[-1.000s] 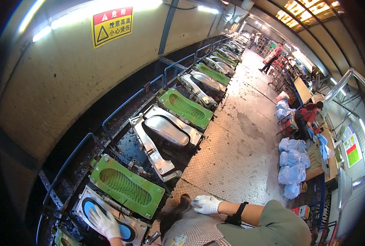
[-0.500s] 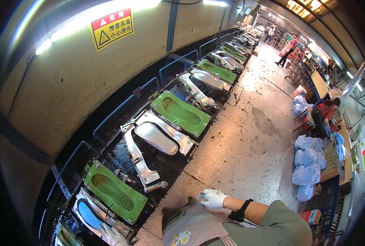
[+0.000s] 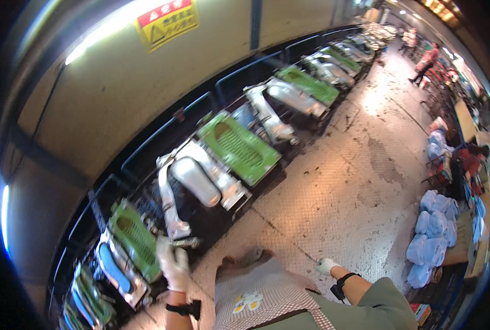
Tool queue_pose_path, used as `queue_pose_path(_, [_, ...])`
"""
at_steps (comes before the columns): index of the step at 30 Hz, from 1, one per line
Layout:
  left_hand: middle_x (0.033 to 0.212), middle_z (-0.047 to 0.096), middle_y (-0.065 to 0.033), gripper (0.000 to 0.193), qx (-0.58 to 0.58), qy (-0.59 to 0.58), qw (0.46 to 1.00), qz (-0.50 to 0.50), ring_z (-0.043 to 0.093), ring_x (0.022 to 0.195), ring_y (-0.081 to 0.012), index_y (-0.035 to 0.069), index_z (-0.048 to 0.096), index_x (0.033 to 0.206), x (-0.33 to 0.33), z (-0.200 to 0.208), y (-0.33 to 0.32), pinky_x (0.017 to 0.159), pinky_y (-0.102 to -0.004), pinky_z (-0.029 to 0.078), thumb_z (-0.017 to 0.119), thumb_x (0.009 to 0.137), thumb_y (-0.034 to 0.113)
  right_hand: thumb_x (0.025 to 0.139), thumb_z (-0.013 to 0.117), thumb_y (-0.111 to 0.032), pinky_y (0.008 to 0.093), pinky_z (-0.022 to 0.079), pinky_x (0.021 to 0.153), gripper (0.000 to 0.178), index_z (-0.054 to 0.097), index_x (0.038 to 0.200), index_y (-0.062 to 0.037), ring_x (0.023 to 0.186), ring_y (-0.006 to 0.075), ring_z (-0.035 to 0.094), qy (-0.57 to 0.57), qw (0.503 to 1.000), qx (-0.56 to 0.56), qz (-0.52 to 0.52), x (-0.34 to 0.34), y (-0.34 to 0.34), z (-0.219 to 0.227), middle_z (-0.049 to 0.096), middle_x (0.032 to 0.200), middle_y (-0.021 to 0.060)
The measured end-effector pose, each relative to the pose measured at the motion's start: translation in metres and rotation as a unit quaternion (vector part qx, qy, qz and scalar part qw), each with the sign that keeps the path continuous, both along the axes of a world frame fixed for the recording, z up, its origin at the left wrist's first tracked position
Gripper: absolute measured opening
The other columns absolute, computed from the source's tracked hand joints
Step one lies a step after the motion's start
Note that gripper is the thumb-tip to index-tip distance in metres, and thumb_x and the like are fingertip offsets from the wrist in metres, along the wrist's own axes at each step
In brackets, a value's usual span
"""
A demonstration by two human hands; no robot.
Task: Assembling shoe components on a factory assembly line.
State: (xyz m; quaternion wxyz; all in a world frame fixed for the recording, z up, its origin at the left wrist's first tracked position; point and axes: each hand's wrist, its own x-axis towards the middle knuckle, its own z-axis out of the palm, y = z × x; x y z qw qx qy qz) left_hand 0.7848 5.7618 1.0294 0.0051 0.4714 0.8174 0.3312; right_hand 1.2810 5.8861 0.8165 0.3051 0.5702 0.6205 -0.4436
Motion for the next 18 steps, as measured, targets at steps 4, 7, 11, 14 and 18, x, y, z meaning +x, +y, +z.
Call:
queue_pose_path(4, [0.145,0.039,-0.0259,0.064,-0.050,-0.071,0.994,-0.067,0.039,0.134,-0.0395,-0.003,0.038,0.141,0.058,-0.048,0.049,0.113,-0.0439,0.029,0.064,0.085,0.017,0.087,0.054,-0.038,0.0437,0.051,0.088,0.046,0.066,0.117,-0.0054,0.103,0.0371,0.065,0.006,0.998,0.056,-0.022,0.012,0.035,-0.004,0.067,0.116,0.0187])
queue_pose_path(7, [0.147,0.038,-0.0239,0.069,0.041,-0.353,0.933,0.054,0.039,0.135,-0.0331,-0.009,0.029,0.144,0.048,-0.081,0.121,0.112,-0.0398,0.030,0.062,0.092,0.023,0.086,0.055,-0.038,0.0434,0.050,0.089,0.047,0.065,0.117,-0.0049,0.104,0.0370,0.064,0.016,0.995,0.084,-0.056,0.019,0.074,-0.010,0.067,0.115,0.0188])
queue_pose_path(11, [0.143,0.043,-0.0218,0.074,0.122,-0.431,0.873,0.195,0.045,0.128,-0.0295,-0.007,0.027,0.146,-0.037,-0.123,0.194,0.106,-0.0383,0.037,0.061,0.094,0.034,0.085,0.055,-0.037,0.0432,0.048,0.092,0.047,0.063,0.119,-0.0050,0.108,0.0364,0.063,0.078,0.987,0.093,-0.102,-0.003,0.097,0.013,0.066,0.117,0.0196])
queue_pose_path(14, [0.137,0.048,-0.0178,0.075,0.163,-0.489,0.844,0.149,0.051,0.120,-0.0278,-0.005,0.033,0.142,-0.052,-0.138,0.225,0.104,-0.0375,0.041,0.071,0.087,0.029,0.086,0.055,-0.037,0.0425,0.049,0.090,0.045,0.064,0.117,-0.0064,0.106,0.0357,0.064,0.085,0.987,0.122,-0.063,-0.008,0.098,0.010,0.067,0.114,0.0189])
queue_pose_path(18, [0.138,0.047,-0.0178,0.085,0.190,-0.475,0.842,0.170,0.050,0.121,-0.0285,-0.003,0.026,0.146,-0.043,-0.148,0.233,0.104,-0.0375,0.040,0.074,0.084,0.030,0.087,0.054,-0.037,0.0406,0.049,0.092,0.042,0.066,0.116,-0.0093,0.105,0.0356,0.064,0.048,0.990,0.054,-0.117,-0.006,0.101,0.013,0.067,0.114,0.0182])
